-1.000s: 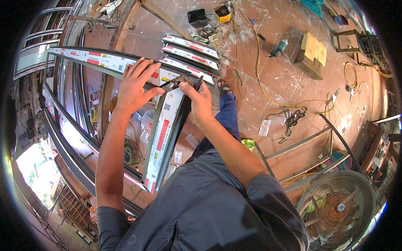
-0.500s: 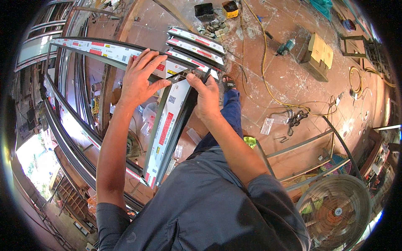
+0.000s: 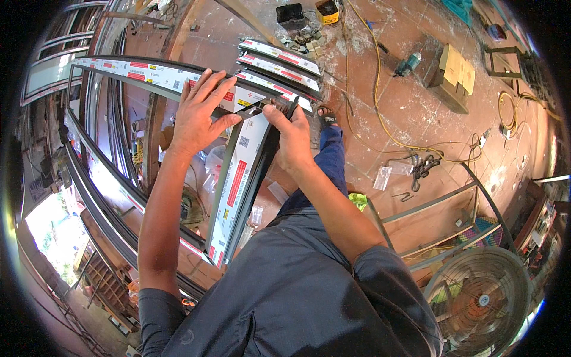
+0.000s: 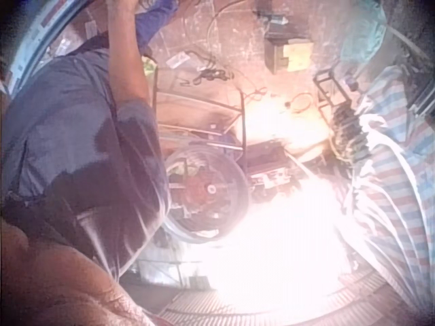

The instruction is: The person assembles a rectangular window frame by joining metal profiles with a power drill. They align the corners, drill fasteners, and repeatedly flip the frame to secure all sides. The person also handles a rubber seal strip and inserts it into the frame profile.

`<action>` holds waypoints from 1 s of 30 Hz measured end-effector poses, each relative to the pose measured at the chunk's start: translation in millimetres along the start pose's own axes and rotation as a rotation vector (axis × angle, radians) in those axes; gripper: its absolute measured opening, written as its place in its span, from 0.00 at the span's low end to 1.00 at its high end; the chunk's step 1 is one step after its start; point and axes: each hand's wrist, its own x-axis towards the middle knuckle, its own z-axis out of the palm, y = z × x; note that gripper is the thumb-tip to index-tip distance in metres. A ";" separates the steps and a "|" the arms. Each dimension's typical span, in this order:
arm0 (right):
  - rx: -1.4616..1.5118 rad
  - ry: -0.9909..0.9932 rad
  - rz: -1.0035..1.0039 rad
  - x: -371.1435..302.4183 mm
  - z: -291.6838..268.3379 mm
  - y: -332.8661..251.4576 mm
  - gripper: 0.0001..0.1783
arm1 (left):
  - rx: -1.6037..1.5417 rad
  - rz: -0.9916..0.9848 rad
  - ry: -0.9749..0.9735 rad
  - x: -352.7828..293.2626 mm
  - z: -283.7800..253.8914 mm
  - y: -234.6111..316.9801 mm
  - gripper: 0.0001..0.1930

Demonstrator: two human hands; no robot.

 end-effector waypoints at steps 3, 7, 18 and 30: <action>0.006 0.002 0.018 -1.8 1.1 -3.1 0.28 | -0.008 0.008 0.003 1.5 -0.2 -0.4 0.42; 0.027 -0.012 0.020 -0.8 -1.8 1.3 0.29 | -0.002 0.012 0.005 1.5 -0.6 1.7 0.42; -0.096 -0.050 -0.047 6.0 -2.6 7.5 0.29 | -0.049 0.002 -0.021 0.3 -4.0 1.4 0.39; -0.143 -0.099 -0.053 11.9 -9.9 7.8 0.29 | -0.081 -0.006 -0.010 1.6 -2.9 1.7 0.38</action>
